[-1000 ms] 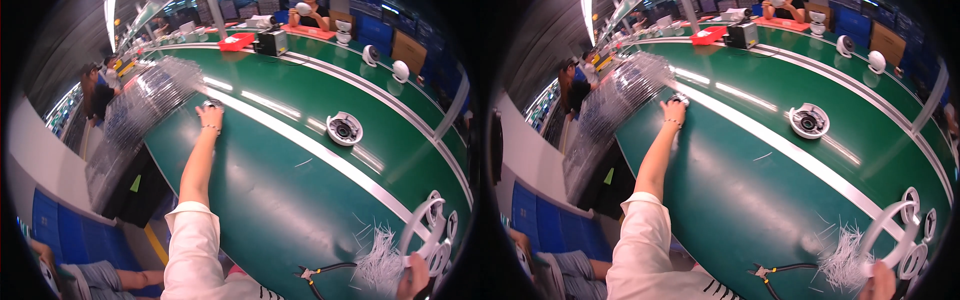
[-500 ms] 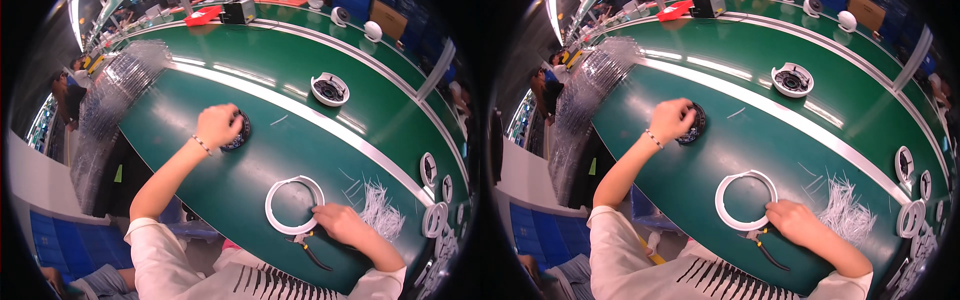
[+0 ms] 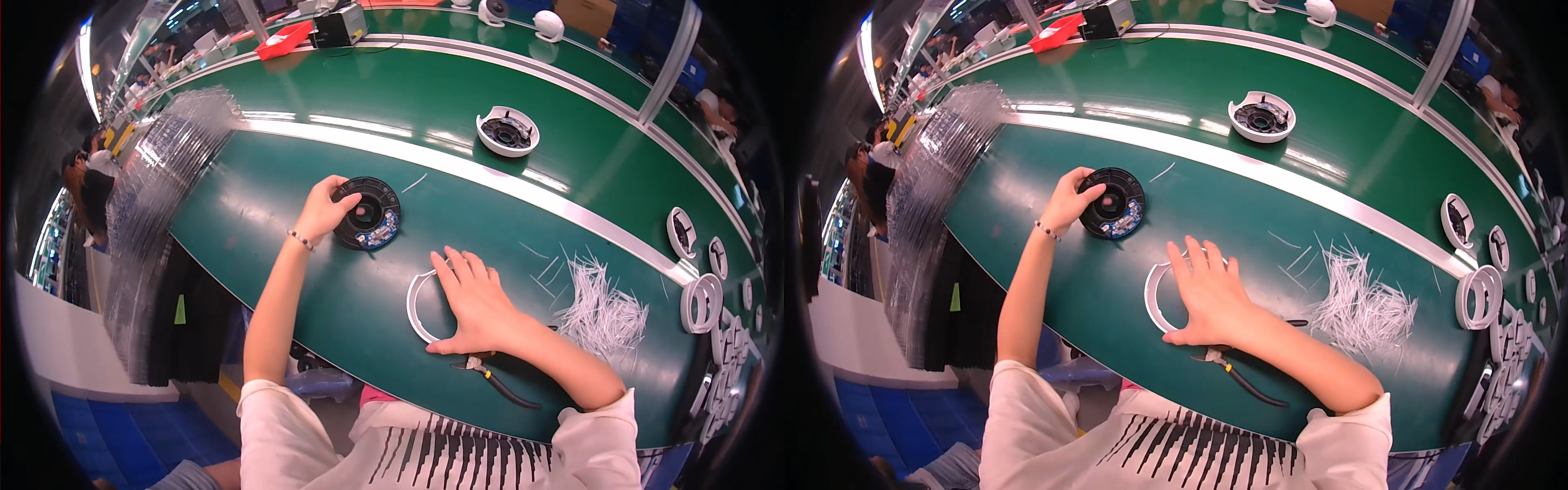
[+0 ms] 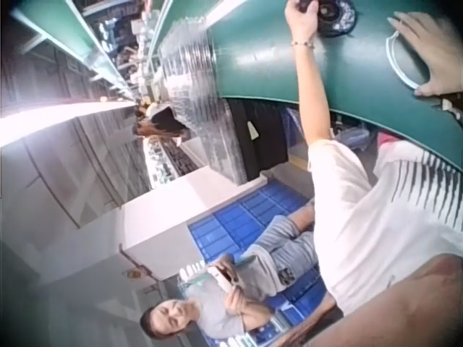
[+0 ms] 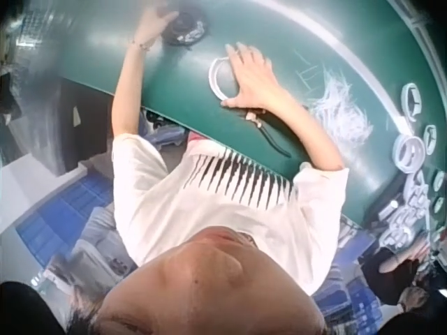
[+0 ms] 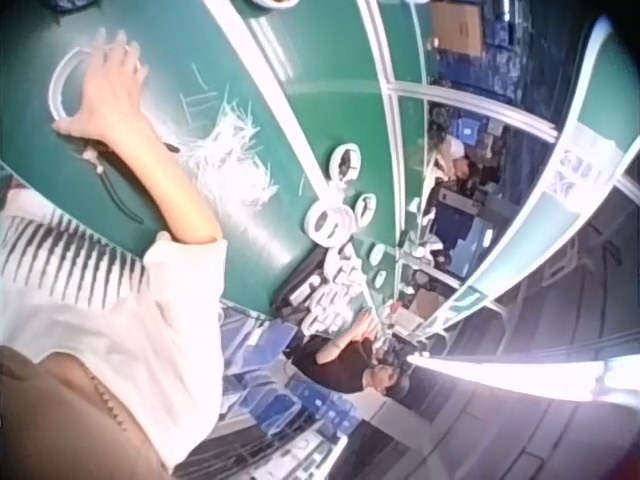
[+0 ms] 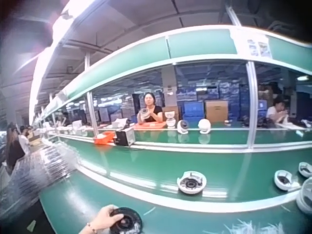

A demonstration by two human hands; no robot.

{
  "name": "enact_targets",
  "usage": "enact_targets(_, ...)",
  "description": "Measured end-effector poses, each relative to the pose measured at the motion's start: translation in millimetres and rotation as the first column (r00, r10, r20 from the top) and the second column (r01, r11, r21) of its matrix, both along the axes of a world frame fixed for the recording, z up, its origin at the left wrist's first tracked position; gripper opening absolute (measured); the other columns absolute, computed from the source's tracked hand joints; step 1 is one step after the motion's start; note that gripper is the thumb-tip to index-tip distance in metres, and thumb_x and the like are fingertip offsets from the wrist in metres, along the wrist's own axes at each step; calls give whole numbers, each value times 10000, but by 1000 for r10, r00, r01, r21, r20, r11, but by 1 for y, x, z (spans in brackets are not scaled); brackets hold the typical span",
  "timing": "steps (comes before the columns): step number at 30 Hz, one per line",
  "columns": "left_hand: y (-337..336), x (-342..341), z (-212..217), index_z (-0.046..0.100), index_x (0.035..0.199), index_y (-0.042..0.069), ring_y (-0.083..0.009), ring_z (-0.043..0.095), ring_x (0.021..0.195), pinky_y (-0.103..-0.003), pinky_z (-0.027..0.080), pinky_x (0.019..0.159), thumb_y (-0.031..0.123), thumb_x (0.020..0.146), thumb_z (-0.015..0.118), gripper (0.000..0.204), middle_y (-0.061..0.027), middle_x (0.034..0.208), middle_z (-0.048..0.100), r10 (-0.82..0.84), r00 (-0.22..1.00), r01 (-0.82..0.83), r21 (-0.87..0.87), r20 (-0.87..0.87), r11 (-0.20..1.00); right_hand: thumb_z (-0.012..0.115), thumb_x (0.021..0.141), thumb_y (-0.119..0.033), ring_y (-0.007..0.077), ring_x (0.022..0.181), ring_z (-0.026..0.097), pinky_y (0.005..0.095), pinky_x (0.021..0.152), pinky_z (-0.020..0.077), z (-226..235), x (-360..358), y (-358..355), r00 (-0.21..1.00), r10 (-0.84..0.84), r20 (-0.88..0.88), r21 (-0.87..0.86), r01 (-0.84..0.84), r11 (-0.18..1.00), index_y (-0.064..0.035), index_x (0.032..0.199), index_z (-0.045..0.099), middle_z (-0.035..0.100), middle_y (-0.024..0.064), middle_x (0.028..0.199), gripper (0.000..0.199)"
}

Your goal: Manually assemble electronic light fixture components on a production line.

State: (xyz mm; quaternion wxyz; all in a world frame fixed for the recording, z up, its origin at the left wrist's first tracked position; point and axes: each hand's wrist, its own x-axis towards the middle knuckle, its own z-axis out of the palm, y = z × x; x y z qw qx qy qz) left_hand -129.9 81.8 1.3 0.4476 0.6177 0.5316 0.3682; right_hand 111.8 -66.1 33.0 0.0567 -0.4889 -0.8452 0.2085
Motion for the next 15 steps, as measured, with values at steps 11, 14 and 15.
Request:
enact_targets(11,-71,108,-9,388,1040,-18,-124,538,857,-236,456,725,19,785,522,291,-92,959,542,18,786,25,-62,618,998,763,525,-386,339,1177,273,396,962,252,-10,7,30,381,-428,-819,-246,441,863,56,1271,107,213,280,1269,1088)
enact_targets(14,-80,118,1,365,1132,3,-181,492,988,-317,399,853,197,821,458,378,-103,1065,500,-71,564,299,-123,823,946,762,497,-403,392,1229,96,439,993,173,-13,9,24,603,-443,-663,-48,557,829,58,1275,57,72,293,1311,1147)
enact_targets(15,-79,117,5,348,1168,8,-203,468,1035,-346,368,897,283,840,413,433,-109,1106,482,-88,383,448,-102,920,888,777,483,-379,366,1209,151,416,985,202,-17,12,25,621,-410,-667,33,575,817,39,1283,56,138,270,1277,1155)
